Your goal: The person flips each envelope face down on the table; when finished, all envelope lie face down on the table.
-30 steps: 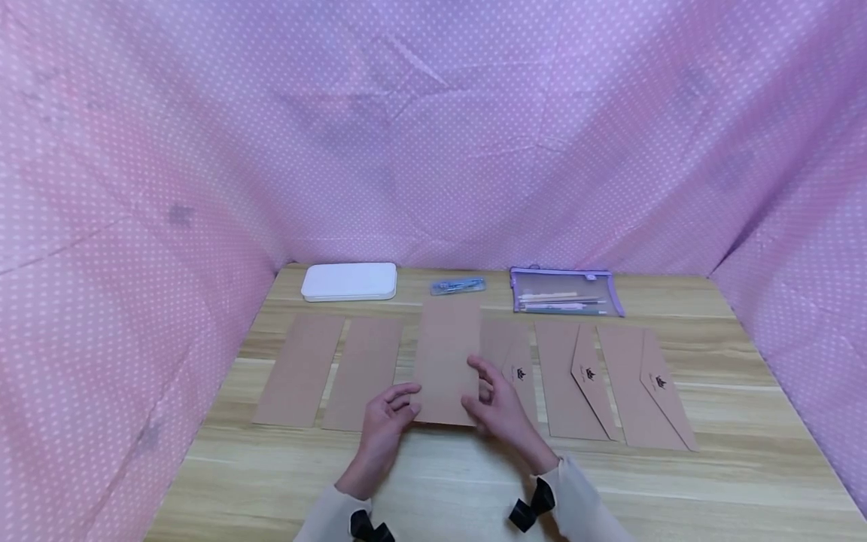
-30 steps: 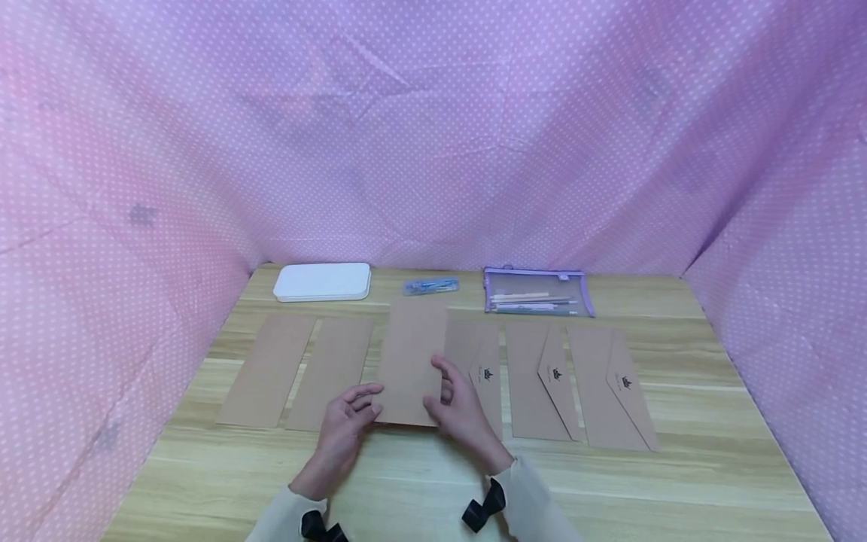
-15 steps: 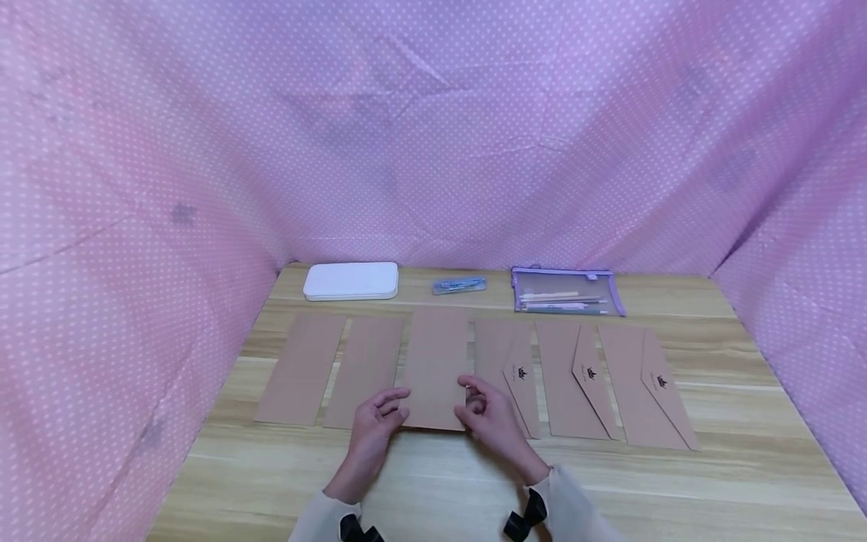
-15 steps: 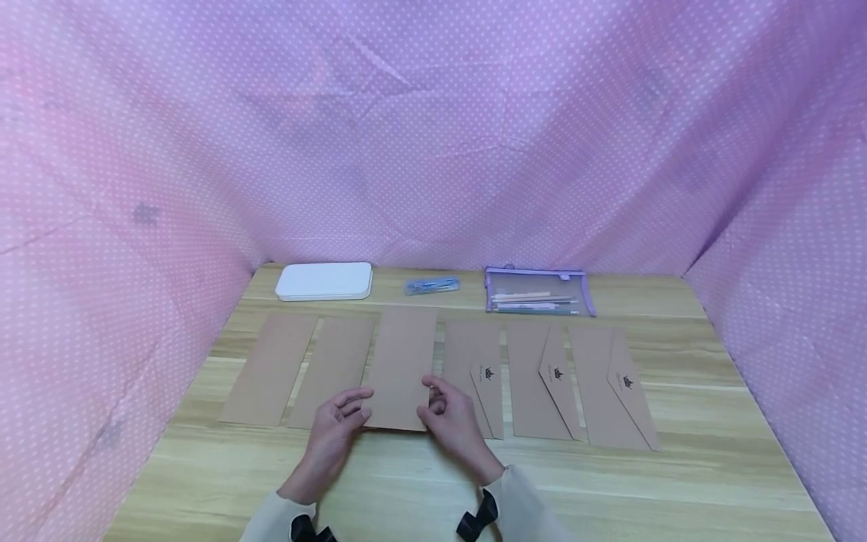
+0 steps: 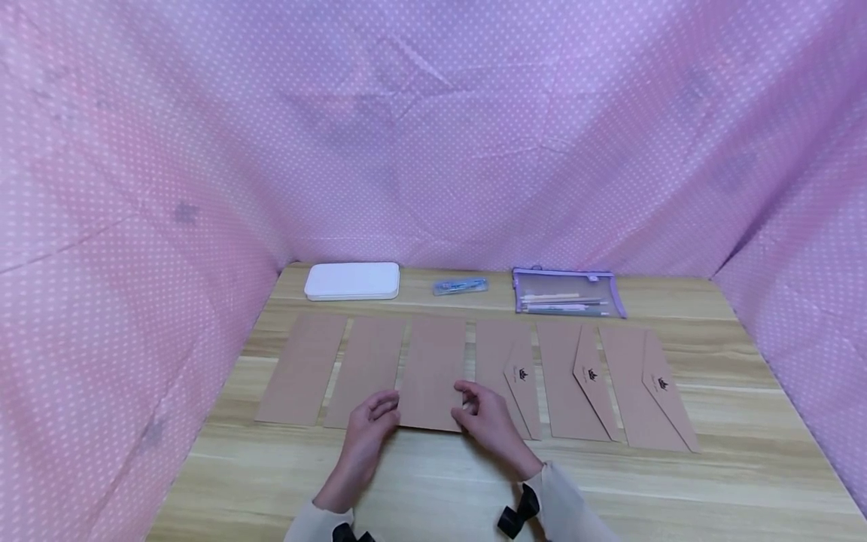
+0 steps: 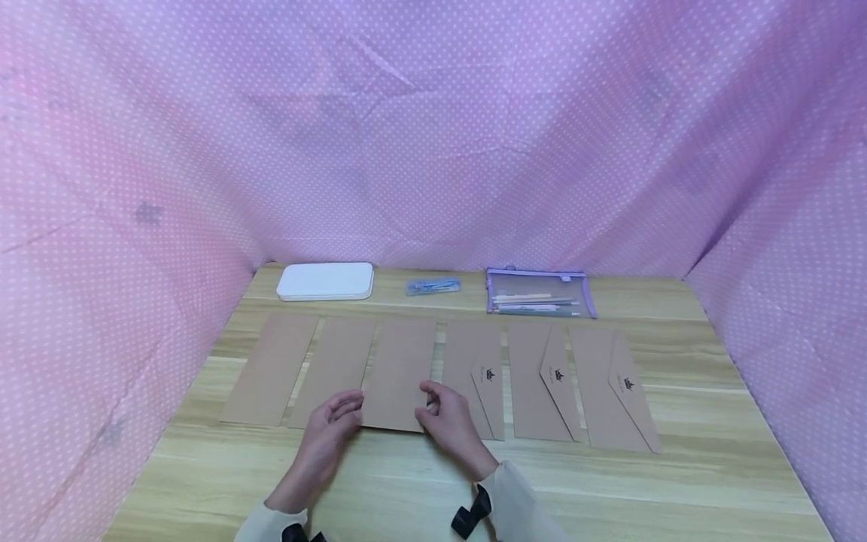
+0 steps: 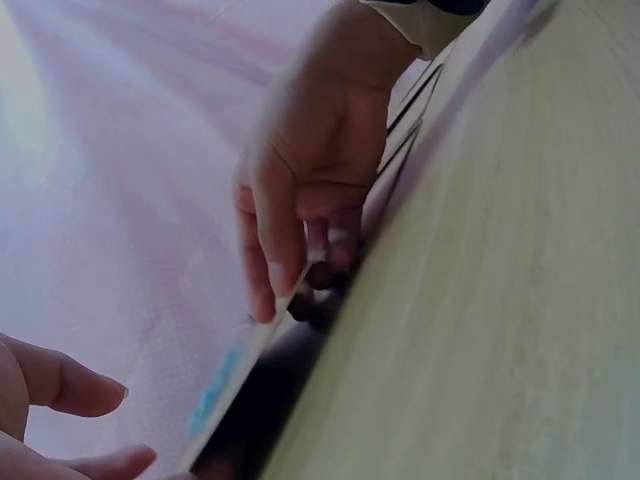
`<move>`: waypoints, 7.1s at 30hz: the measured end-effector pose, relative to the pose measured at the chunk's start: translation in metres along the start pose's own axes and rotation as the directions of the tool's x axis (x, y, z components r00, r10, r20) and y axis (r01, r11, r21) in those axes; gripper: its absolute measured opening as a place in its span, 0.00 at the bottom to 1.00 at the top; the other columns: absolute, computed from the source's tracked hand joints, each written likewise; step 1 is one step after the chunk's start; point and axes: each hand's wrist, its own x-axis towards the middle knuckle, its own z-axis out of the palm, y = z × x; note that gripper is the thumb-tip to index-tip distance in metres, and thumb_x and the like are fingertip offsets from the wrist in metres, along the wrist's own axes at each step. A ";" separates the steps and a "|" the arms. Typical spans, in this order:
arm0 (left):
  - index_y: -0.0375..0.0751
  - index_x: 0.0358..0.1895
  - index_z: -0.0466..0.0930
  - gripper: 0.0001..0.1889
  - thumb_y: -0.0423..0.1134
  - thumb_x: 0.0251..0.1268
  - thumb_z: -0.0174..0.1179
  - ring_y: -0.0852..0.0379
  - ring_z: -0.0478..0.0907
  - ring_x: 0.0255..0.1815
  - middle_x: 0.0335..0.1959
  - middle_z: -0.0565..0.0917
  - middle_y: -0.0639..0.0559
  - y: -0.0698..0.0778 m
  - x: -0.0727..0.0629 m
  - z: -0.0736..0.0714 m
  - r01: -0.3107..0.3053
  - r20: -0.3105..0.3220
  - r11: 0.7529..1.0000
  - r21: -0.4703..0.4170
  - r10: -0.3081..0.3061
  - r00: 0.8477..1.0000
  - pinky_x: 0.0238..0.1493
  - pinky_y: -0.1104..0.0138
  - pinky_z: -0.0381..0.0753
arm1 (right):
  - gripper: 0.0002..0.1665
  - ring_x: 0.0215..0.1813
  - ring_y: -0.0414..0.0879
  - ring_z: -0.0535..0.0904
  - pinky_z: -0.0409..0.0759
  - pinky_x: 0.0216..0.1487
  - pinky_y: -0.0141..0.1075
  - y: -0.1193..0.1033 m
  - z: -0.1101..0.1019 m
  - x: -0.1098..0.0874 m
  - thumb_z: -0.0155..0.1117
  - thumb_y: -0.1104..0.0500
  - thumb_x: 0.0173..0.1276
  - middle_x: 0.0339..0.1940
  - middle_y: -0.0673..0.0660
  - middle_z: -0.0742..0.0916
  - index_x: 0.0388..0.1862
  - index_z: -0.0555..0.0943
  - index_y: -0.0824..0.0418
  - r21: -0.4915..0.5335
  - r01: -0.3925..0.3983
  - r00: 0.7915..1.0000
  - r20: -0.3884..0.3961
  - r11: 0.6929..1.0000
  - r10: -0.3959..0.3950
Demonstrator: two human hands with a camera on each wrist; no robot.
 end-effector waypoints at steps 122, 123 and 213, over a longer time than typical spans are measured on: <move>0.39 0.64 0.64 0.21 0.43 0.73 0.39 0.42 0.67 0.71 0.76 0.63 0.31 0.008 0.031 0.114 0.078 0.215 0.906 -0.415 0.014 0.977 0.61 0.62 0.70 | 0.46 0.79 0.70 0.57 0.56 0.74 0.68 0.045 -0.121 -0.016 0.73 0.43 0.59 0.78 0.68 0.67 0.72 0.71 0.60 -0.558 0.282 0.959 0.178 0.780 -0.220; 0.38 0.65 0.63 0.22 0.43 0.73 0.38 0.43 0.67 0.71 0.76 0.62 0.31 0.008 0.031 0.114 0.076 0.223 0.906 -0.416 0.021 0.975 0.61 0.62 0.70 | 0.45 0.79 0.68 0.57 0.57 0.75 0.67 0.043 -0.120 -0.016 0.73 0.43 0.60 0.78 0.68 0.67 0.72 0.70 0.60 -0.539 0.280 0.960 0.173 0.795 -0.220; 0.30 0.63 0.67 0.22 0.39 0.71 0.48 0.51 0.71 0.62 0.63 0.75 0.38 -0.011 0.024 0.138 0.050 0.413 0.973 -0.226 0.049 0.909 0.58 0.63 0.73 | 0.45 0.83 0.65 0.46 0.44 0.82 0.60 0.026 -0.122 -0.003 0.61 0.72 0.63 0.81 0.70 0.58 0.77 0.56 0.71 0.051 -0.074 0.994 -0.071 0.996 0.077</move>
